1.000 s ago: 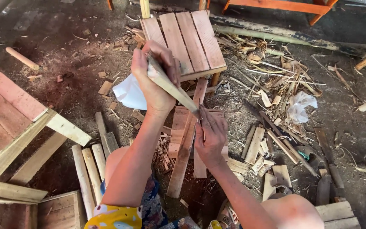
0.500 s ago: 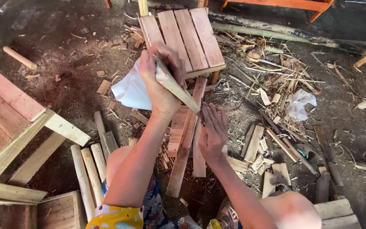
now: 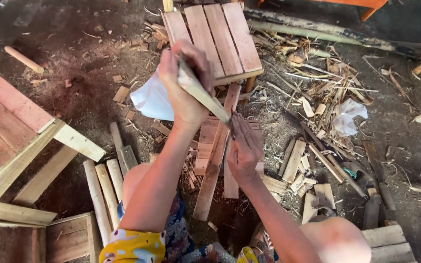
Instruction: The person sits on the floor and uses a curved knife to shave and shape a long piece of wood. They then use a sanding block to smooth the surface of the wood.
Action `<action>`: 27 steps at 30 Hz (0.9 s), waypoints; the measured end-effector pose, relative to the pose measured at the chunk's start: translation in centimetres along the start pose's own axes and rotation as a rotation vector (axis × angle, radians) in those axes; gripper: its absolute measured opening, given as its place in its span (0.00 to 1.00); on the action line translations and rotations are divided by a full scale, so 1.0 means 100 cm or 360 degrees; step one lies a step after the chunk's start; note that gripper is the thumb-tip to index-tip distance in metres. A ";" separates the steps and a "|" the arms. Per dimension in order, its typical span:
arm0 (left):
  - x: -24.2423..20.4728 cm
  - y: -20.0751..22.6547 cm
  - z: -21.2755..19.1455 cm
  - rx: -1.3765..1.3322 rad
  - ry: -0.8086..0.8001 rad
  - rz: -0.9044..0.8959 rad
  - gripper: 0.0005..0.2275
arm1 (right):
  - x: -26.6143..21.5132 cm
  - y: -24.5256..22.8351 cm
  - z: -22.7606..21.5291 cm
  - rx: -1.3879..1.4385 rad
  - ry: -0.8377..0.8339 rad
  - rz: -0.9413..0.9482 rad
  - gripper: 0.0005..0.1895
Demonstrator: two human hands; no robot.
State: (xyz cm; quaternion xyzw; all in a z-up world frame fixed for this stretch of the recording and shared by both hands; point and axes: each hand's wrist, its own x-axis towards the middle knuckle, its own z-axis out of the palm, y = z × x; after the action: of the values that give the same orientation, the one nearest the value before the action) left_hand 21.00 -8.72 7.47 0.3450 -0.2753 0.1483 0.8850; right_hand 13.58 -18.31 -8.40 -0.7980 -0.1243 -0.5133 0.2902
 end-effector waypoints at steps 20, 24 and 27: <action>-0.001 -0.006 -0.012 -0.0031 -0.0060 -0.0064 0.18 | -0.002 -0.012 -0.004 0.0045 -0.0045 -0.0020 0.16; 0.005 0.007 -0.017 -0.0215 -0.0035 -0.0089 0.17 | -0.033 0.019 0.008 0.0029 -0.0121 0.0098 0.21; 0.003 0.003 -0.014 -0.0056 -0.0084 -0.0014 0.18 | -0.006 -0.008 0.002 0.0143 -0.0108 0.0086 0.17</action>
State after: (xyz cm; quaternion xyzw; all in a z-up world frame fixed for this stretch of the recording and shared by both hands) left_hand 21.64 -7.48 6.93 0.3344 -0.2997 0.1303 0.8840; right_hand 13.05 -17.54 -8.76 -0.8043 -0.1355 -0.4717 0.3351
